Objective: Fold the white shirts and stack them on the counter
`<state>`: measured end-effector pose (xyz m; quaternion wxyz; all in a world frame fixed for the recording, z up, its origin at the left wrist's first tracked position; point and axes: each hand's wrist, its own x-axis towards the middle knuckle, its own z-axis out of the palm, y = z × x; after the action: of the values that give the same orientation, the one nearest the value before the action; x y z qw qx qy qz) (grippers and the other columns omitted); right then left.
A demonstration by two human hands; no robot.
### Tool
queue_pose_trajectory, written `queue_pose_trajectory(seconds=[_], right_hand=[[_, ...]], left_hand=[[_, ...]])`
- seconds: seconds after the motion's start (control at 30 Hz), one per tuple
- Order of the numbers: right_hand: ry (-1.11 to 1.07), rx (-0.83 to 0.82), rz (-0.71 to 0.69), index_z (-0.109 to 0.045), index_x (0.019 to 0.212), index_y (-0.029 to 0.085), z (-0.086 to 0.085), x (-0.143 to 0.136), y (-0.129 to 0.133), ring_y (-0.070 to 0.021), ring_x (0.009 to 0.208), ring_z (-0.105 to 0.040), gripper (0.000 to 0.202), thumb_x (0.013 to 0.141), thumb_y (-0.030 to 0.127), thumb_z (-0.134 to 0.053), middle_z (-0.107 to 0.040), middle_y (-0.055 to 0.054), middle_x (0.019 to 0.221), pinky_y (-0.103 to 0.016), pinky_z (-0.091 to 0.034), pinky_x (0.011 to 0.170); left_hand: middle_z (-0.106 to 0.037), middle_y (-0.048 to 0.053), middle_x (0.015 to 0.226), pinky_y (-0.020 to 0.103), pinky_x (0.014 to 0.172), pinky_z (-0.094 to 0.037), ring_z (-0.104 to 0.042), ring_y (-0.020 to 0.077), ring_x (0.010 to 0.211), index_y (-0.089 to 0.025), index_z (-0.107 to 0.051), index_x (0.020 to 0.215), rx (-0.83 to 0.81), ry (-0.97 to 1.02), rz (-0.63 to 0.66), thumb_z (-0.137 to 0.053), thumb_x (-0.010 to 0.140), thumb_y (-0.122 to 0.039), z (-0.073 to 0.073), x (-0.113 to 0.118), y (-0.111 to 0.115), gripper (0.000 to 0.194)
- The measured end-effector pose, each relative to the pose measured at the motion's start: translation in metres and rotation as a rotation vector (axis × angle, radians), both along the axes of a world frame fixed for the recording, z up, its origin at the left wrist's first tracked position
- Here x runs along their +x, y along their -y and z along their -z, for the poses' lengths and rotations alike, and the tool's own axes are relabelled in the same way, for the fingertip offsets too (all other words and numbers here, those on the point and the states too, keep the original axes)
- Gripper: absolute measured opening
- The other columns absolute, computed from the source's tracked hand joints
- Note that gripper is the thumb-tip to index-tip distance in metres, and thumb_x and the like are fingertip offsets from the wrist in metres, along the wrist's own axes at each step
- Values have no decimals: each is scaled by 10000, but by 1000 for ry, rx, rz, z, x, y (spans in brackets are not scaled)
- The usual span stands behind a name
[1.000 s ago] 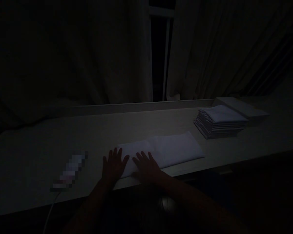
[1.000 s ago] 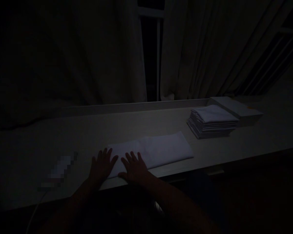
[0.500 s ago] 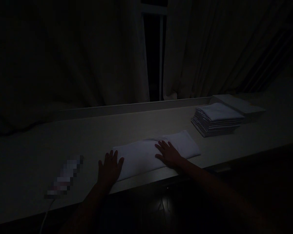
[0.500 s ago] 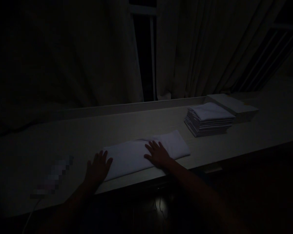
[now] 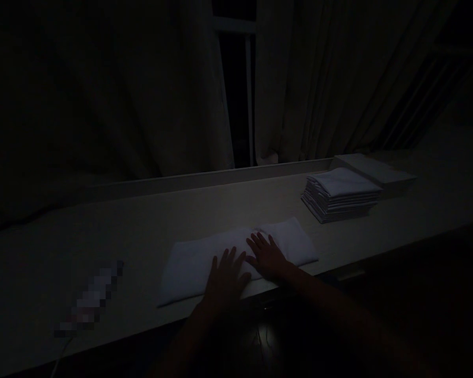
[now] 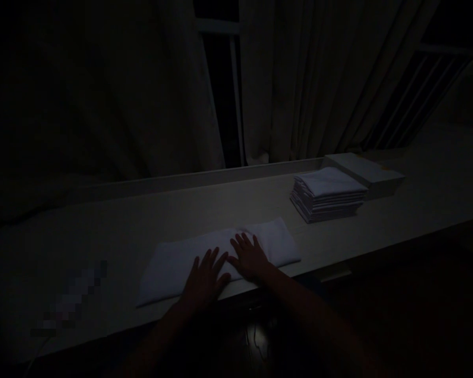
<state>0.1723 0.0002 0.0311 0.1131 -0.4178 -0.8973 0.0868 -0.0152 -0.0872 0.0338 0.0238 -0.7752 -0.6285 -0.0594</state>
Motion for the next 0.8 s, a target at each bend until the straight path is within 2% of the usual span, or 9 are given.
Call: queue_pose_trajectory(seconds=[0.1,0.17,0.27,0.37,0.47,0.57,0.67,0.8], right_hand=[[-21,0,-9,-281,1530,237,-2,2,13,-286,1482,-115,671,980,618,-230,-211,-70,1596,-549,-99,1179],[-22,0,-23,-278,1531,242,-5,7,21,-294,1482,-107,688,970,637,-243,-205,-69,1598,-555,-86,1179],[-13,21,-29,-279,1533,243,-10,23,27,-308,1482,-93,729,946,675,-272,-204,-74,1598,-560,-56,1180],[12,34,30,-306,1524,259,-11,46,22,-319,1480,-100,741,928,698,-285,-218,-74,1595,-566,-47,1177],[48,9,140,-333,1515,245,-8,66,12,-329,1476,-123,764,918,719,-270,-232,-90,1591,-565,-57,1173],[52,-1,200,-341,1512,241,-2,74,5,-331,1473,-140,778,916,731,-240,-247,-96,1587,-565,-67,1168],[46,2,212,-340,1511,269,3,72,4,-324,1473,-144,749,925,721,-225,-257,-79,1586,-564,-51,1167],[37,5,218,-332,1514,284,4,68,5,-332,1467,-168,741,924,721,-234,-256,-74,1587,-569,-44,1165]], left_hand=[[-217,39,1608,568,1164,-159,-166,290,1483,-346,-245,1517,8,-8,-19,-294,943,-557,12,-1,12,614],[-199,37,1612,575,1161,-162,-154,292,1485,-355,-226,1520,3,-18,-25,-296,944,-553,15,-6,19,613],[-193,45,1612,582,1153,-180,-161,301,1482,-352,-225,1519,-22,-25,-42,-317,942,-546,11,-9,27,616],[-232,70,1600,583,1148,-200,-192,314,1474,-315,-299,1504,-55,-18,-63,-328,933,-562,0,-2,26,623],[-226,82,1601,572,1161,-169,-167,314,1480,-270,-351,1489,-53,-2,-31,-305,932,-581,-10,8,7,640],[-230,85,1602,585,1158,-145,-165,320,1480,-264,-356,1486,-66,16,-60,-274,927,-612,-12,10,-24,663],[-284,105,1583,556,1155,-176,-239,307,1459,-237,-338,1494,-49,32,-155,-238,927,-626,-6,3,-51,694],[-329,122,1563,489,1163,-195,-296,281,1436,-177,-321,1498,34,50,-257,-198,942,-598,7,-8,-62,709]])
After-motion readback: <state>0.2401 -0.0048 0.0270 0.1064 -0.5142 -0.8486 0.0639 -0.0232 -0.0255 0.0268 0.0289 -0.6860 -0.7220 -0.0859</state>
